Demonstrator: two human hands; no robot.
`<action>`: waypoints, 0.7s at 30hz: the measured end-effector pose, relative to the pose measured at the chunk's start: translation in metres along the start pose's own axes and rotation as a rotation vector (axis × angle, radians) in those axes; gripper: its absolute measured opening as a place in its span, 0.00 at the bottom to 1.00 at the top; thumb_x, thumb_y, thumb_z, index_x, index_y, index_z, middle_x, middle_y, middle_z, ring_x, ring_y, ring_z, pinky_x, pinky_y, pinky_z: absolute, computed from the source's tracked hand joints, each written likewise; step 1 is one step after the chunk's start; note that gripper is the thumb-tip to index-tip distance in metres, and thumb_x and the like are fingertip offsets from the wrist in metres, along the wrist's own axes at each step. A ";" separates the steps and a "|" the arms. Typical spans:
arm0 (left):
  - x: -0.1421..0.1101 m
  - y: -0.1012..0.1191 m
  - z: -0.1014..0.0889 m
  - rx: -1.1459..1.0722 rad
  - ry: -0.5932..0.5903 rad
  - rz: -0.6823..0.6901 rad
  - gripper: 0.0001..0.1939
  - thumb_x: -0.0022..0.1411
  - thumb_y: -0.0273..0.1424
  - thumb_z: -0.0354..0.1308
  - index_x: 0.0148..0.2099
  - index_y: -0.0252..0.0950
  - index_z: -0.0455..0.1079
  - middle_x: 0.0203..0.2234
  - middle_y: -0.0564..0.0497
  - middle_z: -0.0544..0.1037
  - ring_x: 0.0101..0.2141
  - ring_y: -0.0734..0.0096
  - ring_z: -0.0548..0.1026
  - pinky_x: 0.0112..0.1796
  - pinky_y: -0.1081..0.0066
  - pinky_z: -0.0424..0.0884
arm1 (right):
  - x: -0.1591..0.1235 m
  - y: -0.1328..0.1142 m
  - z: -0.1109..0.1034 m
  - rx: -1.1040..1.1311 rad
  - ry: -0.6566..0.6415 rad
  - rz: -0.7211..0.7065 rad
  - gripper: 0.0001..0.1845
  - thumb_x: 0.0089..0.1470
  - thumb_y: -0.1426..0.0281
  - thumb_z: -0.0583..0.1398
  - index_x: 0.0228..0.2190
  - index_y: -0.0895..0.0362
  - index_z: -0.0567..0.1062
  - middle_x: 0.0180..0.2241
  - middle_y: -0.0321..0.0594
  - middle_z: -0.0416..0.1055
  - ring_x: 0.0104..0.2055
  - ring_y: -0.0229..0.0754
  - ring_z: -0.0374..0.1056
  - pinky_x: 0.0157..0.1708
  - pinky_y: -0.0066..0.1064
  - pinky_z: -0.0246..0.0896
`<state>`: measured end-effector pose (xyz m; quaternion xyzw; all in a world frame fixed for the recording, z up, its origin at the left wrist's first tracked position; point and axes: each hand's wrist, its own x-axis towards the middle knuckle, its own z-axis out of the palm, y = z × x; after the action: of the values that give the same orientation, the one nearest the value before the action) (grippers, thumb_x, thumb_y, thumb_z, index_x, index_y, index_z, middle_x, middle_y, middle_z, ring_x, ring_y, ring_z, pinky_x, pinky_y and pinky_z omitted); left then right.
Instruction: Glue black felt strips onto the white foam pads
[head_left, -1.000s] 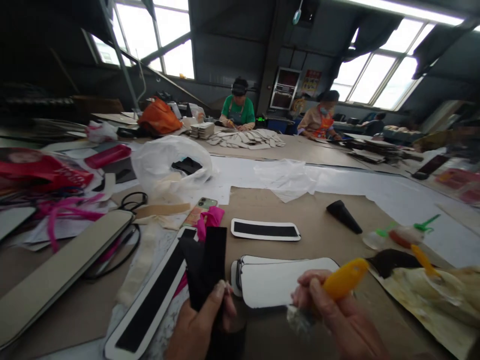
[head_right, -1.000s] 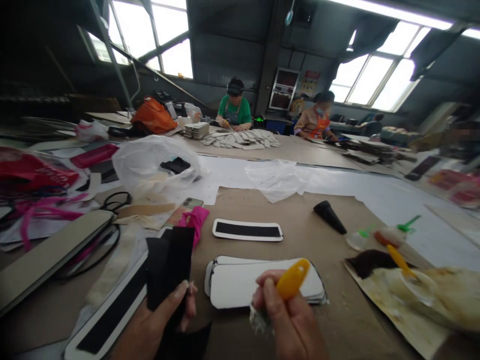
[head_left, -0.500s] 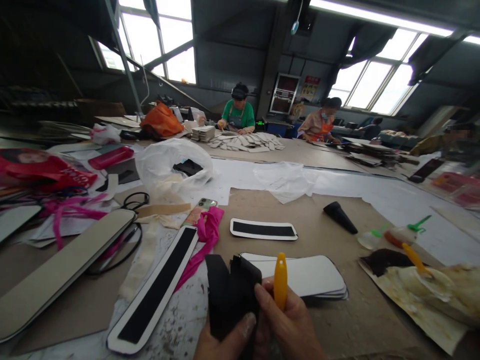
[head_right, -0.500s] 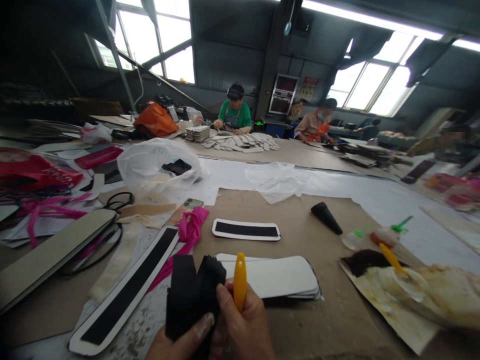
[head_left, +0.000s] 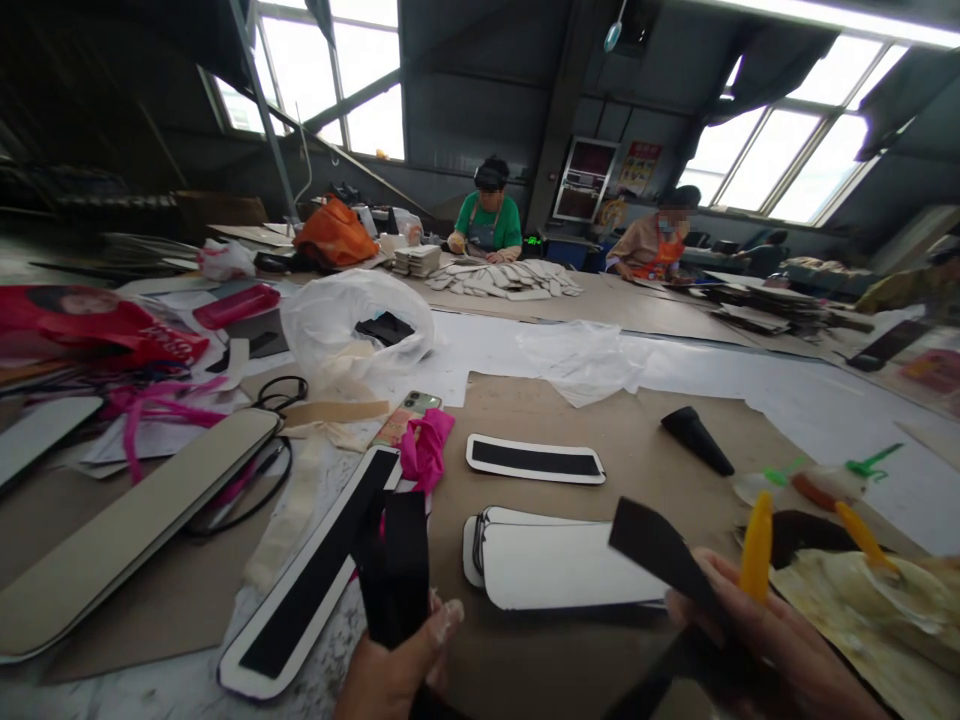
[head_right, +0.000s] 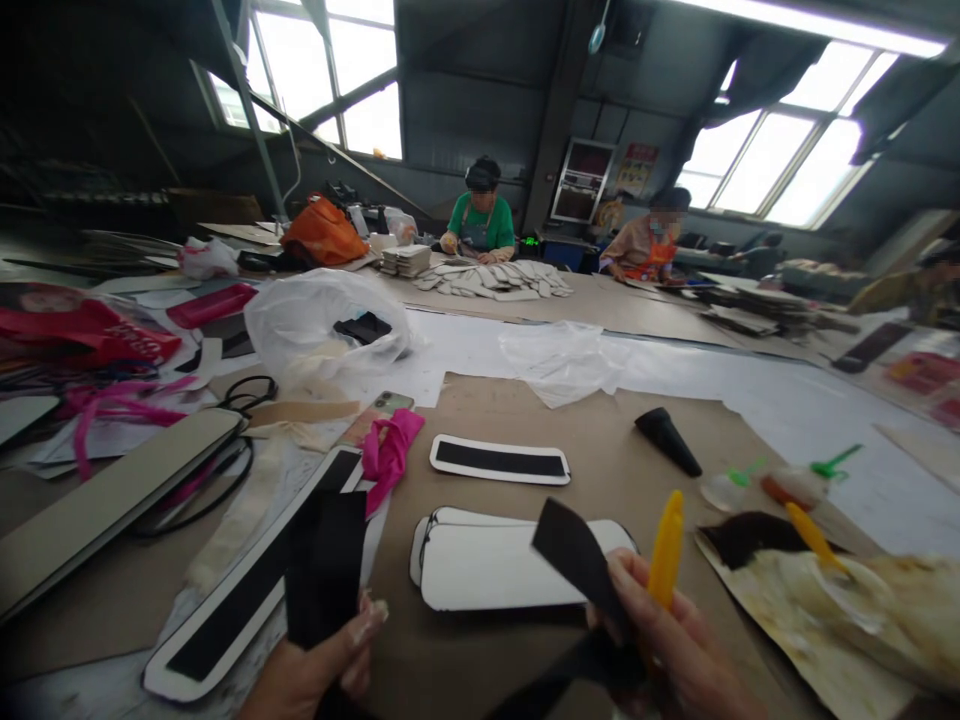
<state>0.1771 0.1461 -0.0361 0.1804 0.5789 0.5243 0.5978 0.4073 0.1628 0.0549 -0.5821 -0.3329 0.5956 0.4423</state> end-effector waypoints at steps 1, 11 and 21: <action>0.003 0.002 0.003 -0.043 0.014 -0.013 0.20 0.32 0.43 0.70 0.24 0.34 0.69 0.06 0.61 0.61 0.11 0.80 0.57 0.16 0.77 0.56 | 0.001 -0.002 -0.005 -0.068 -0.052 0.056 0.22 0.41 0.51 0.62 0.20 0.57 0.65 0.18 0.29 0.54 0.18 0.29 0.47 0.15 0.21 0.44; 0.016 0.011 0.030 0.115 -0.109 -0.058 0.18 0.44 0.40 0.65 0.35 0.31 0.73 0.27 0.44 0.79 0.34 0.55 0.76 0.35 0.65 0.71 | 0.061 -0.006 0.032 -0.599 -0.491 0.071 0.16 0.49 0.57 0.57 0.23 0.57 0.65 0.16 0.26 0.52 0.17 0.29 0.47 0.17 0.22 0.44; 0.020 0.016 0.031 0.438 -0.011 0.061 0.14 0.46 0.40 0.59 0.24 0.33 0.72 0.09 0.54 0.69 0.17 0.65 0.69 0.23 0.70 0.65 | 0.092 0.000 0.044 -1.344 -0.377 -0.249 0.11 0.52 0.64 0.53 0.31 0.57 0.72 0.25 0.36 0.70 0.26 0.39 0.65 0.24 0.26 0.49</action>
<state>0.1931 0.1812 -0.0246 0.3262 0.6700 0.4027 0.5315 0.3700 0.2523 0.0222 -0.5737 -0.7634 0.2966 -0.0128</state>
